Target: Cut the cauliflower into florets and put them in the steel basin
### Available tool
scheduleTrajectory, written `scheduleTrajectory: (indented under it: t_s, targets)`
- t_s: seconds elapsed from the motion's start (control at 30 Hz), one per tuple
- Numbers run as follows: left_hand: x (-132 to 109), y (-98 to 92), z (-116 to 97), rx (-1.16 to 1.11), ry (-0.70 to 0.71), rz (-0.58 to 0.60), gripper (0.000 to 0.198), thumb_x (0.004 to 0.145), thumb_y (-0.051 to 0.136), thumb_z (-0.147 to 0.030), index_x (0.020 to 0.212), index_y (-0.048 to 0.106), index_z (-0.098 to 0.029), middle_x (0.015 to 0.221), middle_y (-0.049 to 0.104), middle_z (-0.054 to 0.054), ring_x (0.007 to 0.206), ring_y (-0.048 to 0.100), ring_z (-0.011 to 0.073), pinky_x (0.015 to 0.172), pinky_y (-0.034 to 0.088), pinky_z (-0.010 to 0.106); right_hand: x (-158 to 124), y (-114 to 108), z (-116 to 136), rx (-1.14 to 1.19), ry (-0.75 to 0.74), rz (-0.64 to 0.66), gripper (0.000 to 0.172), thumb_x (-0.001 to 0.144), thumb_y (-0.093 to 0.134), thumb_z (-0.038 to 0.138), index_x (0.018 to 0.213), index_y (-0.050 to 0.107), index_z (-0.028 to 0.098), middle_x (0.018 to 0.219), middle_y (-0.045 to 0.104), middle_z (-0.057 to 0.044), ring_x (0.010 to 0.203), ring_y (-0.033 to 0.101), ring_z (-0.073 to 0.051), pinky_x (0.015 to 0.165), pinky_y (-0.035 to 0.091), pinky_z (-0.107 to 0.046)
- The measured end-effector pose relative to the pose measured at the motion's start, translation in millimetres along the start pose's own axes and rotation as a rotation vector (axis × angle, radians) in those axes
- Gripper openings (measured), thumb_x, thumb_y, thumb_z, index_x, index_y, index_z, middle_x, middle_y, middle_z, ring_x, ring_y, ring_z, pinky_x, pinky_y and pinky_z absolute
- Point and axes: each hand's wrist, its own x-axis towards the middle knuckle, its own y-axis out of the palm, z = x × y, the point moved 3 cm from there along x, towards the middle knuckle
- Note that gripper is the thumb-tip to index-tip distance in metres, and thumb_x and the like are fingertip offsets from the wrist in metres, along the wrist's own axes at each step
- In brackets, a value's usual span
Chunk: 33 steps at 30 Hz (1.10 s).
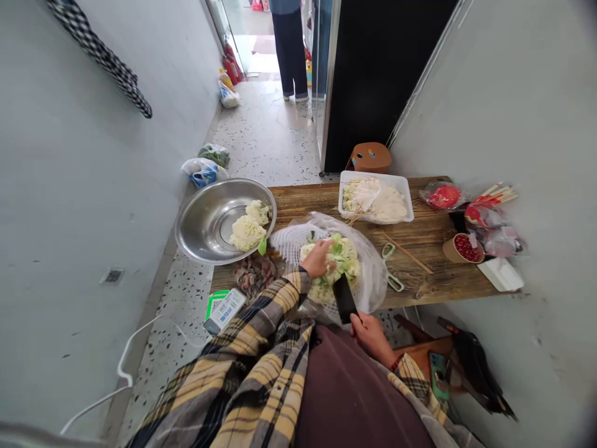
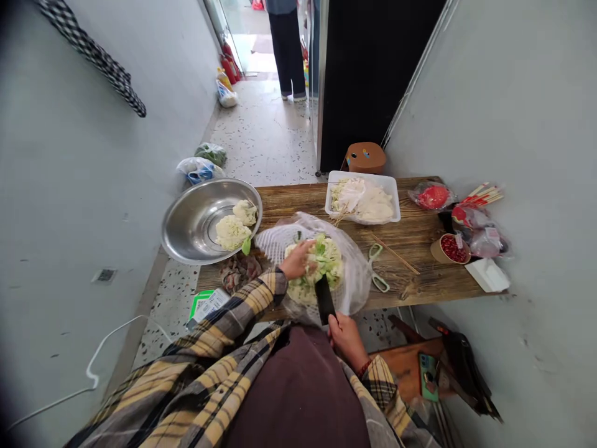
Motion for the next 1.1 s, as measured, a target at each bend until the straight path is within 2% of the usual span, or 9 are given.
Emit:
scheduleTrajectory:
  t_s: [0.1, 0.2, 0.4, 0.57, 0.67, 0.77, 0.9, 1.0, 1.1]
  targets:
    - [-6, -15.6, 20, -0.03, -0.093, -0.118, 0.058, 0.075, 0.063, -0.019, 0.13, 0.046, -0.016, 0.124, 0.05, 0.014, 0.108, 0.056, 0.0231, 0.096, 0.046, 0.039, -7, -10, 8, 0.017, -0.041, -0.052, 0.044, 0.09, 0.029, 0.048, 0.06, 0.046, 0.022, 0.041, 0.045, 0.005, 0.039, 0.05, -0.012, 0.05, 0.038, -0.022]
    - [-33, -22.1, 34, 0.031, -0.114, -0.172, 0.05, 0.081, 0.058, -0.027, 0.129, 0.047, -0.018, 0.121, 0.054, 0.013, 0.113, 0.054, 0.0245, 0.099, 0.044, 0.042, -9, -32, 10, 0.017, -0.052, -0.144, 0.042, 0.09, 0.031, 0.05, 0.063, 0.047, 0.022, 0.043, 0.046, 0.005, 0.04, 0.05, -0.012, 0.048, 0.037, -0.022]
    - [-71, -12.8, 27, 0.25, -0.134, -0.147, 0.087, 0.064, 0.076, -0.038, 0.139, 0.037, -0.017, 0.139, 0.044, 0.018, 0.13, 0.04, 0.0338, 0.109, 0.031, 0.049, 0, -52, 23, 0.041, -0.019, -0.289, 0.043, 0.089, 0.033, 0.053, 0.063, 0.047, 0.022, 0.046, 0.05, 0.003, 0.04, 0.051, -0.012, 0.048, 0.038, -0.022]
    - [-50, -4.4, 1, 0.312, -0.097, -0.128, 0.1, 0.056, 0.082, -0.043, 0.142, 0.034, -0.021, 0.144, 0.039, 0.018, 0.134, 0.034, 0.0377, 0.111, 0.021, 0.055, 18, -53, 45, -0.056, -0.082, -0.287, 0.046, 0.09, 0.033, 0.058, 0.065, 0.048, 0.022, 0.047, 0.053, 0.002, 0.041, 0.053, -0.013, 0.047, 0.039, -0.023]
    - [-31, 2.5, -11, 0.336, -0.02, -0.067, 0.103, 0.055, 0.083, -0.04, 0.143, 0.033, -0.021, 0.146, 0.035, 0.019, 0.133, 0.033, 0.0394, 0.109, 0.022, 0.055, 25, -53, 49, -0.087, -0.079, -0.296, 0.046, 0.09, 0.033, 0.058, 0.066, 0.048, 0.022, 0.051, 0.055, 0.001, 0.041, 0.054, -0.013, 0.047, 0.039, -0.023]
    - [-25, 10.0, -9, 0.368, 0.027, 0.0, 0.092, 0.057, 0.081, -0.031, 0.139, 0.041, -0.023, 0.142, 0.04, 0.018, 0.126, 0.039, 0.0395, 0.104, 0.029, 0.053, 27, -58, 47, -0.063, -0.062, -0.326, 0.046, 0.09, 0.032, 0.058, 0.067, 0.049, 0.021, 0.054, 0.056, 0.001, 0.04, 0.055, -0.012, 0.046, 0.04, -0.022]
    - [-32, 6.2, -1, 0.376, 0.02, -0.011, 0.079, 0.059, 0.077, -0.026, 0.133, 0.048, -0.025, 0.139, 0.044, 0.014, 0.123, 0.042, 0.0373, 0.101, 0.033, 0.049, 25, -71, 38, 0.001, -0.053, -0.368, 0.045, 0.09, 0.033, 0.057, 0.07, 0.049, 0.021, 0.053, 0.054, 0.002, 0.041, 0.055, -0.012, 0.045, 0.04, -0.021]
    - [-28, 1.4, -9, 0.399, -0.033, -0.005, 0.07, 0.061, 0.077, -0.036, 0.126, 0.053, -0.027, 0.131, 0.051, 0.012, 0.119, 0.044, 0.0359, 0.102, 0.031, 0.049, 30, -80, 30, 0.041, -0.041, -0.355, 0.043, 0.09, 0.034, 0.056, 0.069, 0.049, 0.021, 0.052, 0.053, 0.003, 0.04, 0.055, -0.012, 0.044, 0.04, -0.021]
    - [-9, 9.6, -28, 0.519, -0.127, 0.029, 0.052, 0.064, 0.074, -0.048, 0.107, 0.062, -0.021, 0.111, 0.059, 0.015, 0.109, 0.049, 0.038, 0.101, 0.028, 0.056, 39, -86, 24, 0.067, -0.057, -0.323, 0.043, 0.09, 0.034, 0.055, 0.068, 0.048, 0.021, 0.053, 0.055, 0.002, 0.041, 0.055, -0.011, 0.045, 0.039, -0.02]
